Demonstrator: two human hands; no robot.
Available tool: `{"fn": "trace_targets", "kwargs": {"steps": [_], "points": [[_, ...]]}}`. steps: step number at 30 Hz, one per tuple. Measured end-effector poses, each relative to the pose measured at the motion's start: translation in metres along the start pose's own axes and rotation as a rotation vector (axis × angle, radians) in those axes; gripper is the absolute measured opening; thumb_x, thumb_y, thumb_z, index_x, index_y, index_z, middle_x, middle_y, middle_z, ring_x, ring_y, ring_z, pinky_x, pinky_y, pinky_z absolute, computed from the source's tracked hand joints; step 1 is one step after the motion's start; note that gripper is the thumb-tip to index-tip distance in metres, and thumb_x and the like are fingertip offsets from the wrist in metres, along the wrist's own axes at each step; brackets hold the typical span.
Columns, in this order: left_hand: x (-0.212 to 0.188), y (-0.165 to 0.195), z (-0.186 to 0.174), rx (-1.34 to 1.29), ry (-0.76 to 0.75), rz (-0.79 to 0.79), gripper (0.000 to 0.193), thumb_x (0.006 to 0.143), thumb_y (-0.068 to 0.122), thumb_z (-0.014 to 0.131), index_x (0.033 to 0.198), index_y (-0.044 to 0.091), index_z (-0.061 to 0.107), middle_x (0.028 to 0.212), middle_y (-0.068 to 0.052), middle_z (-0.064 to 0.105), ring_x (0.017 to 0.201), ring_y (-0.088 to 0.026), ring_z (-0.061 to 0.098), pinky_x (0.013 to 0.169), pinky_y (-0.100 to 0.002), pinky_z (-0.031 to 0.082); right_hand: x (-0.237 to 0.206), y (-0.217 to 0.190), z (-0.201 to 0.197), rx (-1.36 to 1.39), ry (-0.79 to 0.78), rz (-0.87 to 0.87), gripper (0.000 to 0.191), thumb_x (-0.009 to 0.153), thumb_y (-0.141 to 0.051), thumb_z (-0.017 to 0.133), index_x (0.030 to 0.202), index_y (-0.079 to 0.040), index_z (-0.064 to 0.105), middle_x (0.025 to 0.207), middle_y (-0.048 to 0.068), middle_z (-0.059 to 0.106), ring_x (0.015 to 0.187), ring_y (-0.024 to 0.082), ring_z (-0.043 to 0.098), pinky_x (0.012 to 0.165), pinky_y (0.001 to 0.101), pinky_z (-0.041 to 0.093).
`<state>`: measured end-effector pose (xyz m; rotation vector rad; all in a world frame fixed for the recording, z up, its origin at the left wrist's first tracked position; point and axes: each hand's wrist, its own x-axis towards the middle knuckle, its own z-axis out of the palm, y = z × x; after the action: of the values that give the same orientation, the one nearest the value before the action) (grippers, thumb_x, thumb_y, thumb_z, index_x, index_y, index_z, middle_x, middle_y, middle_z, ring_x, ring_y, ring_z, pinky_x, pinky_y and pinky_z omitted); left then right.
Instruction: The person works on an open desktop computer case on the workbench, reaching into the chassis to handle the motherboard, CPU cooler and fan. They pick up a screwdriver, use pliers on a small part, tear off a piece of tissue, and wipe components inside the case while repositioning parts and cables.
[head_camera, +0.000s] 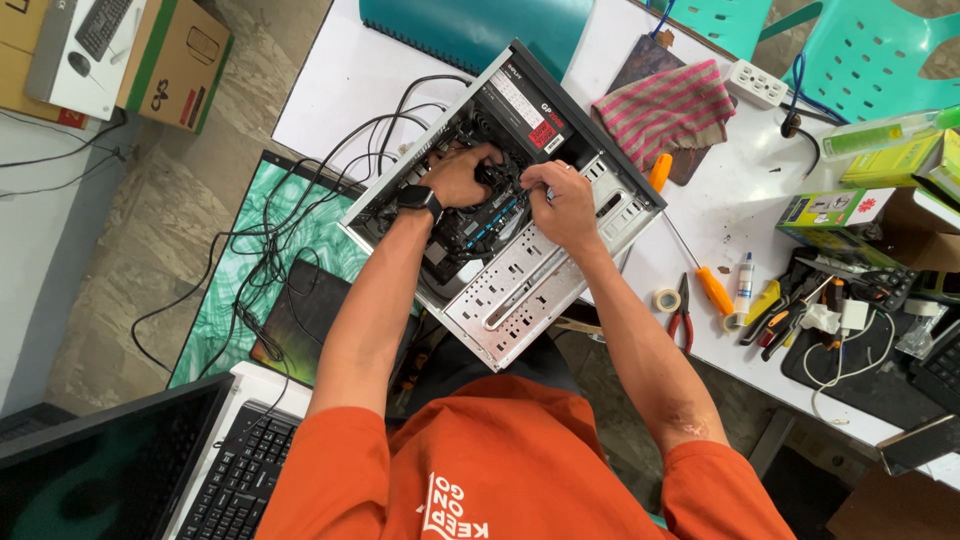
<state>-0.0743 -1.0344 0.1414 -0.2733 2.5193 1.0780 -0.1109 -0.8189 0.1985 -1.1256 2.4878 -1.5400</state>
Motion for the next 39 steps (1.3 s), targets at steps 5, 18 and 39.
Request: {"fn": "trace_targets", "kwargs": {"steps": [5, 18, 39], "points": [[0.001, -0.003, 0.006, 0.093, 0.042, 0.1, 0.058, 0.073, 0.023, 0.072, 0.129, 0.022, 0.06, 0.133, -0.011, 0.065, 0.136, -0.037, 0.042, 0.111, -0.061, 0.019, 0.0, -0.001, 0.0, -0.011, -0.006, 0.003, 0.019, 0.081, 0.008, 0.059, 0.092, -0.003, 0.07, 0.085, 0.008, 0.072, 0.08, 0.024, 0.069, 0.075, 0.0347, 0.055], [0.004, -0.017, 0.022, 0.219, 0.205, 0.257, 0.041, 0.08, 0.032, 0.066, 0.118, 0.017, 0.064, 0.127, -0.011, 0.069, 0.126, -0.038, 0.05, 0.106, -0.064, 0.028, 0.0, -0.002, 0.001, -0.051, -0.015, -0.002, 0.019, 0.081, 0.007, 0.059, 0.092, -0.003, 0.07, 0.085, 0.007, 0.073, 0.081, 0.024, 0.068, 0.076, 0.0356, 0.054], [0.018, -0.021, 0.033, 0.215, 0.291, 0.187, 0.03, 0.09, 0.03, 0.058, 0.107, 0.013, 0.076, 0.12, -0.007, 0.073, 0.126, -0.033, 0.053, 0.107, -0.067, 0.025, 0.0, -0.002, 0.001, -0.094, -0.044, -0.02, 0.016, 0.083, 0.006, 0.06, 0.091, -0.005, 0.069, 0.084, 0.005, 0.072, 0.081, 0.025, 0.067, 0.076, 0.037, 0.051]]}}
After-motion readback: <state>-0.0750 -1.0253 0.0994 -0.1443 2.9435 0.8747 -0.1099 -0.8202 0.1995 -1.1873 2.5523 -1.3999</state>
